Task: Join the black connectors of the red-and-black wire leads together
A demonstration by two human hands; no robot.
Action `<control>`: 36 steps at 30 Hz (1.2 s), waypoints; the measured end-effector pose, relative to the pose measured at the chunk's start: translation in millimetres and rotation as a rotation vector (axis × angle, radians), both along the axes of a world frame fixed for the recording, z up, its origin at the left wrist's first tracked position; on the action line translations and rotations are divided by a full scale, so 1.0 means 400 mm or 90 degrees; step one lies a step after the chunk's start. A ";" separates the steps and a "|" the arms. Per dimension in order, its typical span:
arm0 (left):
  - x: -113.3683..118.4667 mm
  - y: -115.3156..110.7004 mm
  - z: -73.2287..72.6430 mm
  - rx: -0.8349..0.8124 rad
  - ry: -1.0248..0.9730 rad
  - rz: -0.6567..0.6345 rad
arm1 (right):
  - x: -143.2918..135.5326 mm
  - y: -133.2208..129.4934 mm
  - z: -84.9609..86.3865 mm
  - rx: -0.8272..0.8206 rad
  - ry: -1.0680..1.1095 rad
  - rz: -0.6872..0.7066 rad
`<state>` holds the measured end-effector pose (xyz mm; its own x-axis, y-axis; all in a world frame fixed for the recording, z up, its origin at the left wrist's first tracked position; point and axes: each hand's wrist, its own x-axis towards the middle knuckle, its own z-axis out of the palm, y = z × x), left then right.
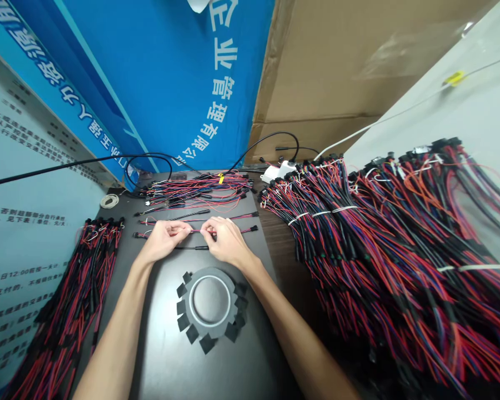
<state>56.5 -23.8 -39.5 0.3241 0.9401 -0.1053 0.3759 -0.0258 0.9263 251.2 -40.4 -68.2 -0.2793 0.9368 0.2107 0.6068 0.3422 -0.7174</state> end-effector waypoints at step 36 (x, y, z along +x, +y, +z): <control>0.007 -0.001 -0.010 0.006 0.052 0.025 | -0.032 0.021 0.022 -0.025 -0.016 0.023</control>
<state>59.5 -24.3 -43.3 0.2777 0.9530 -0.1214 0.4509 -0.0177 0.8924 238.6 -31.9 -59.5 -0.3183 0.9334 0.1657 0.6128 0.3360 -0.7153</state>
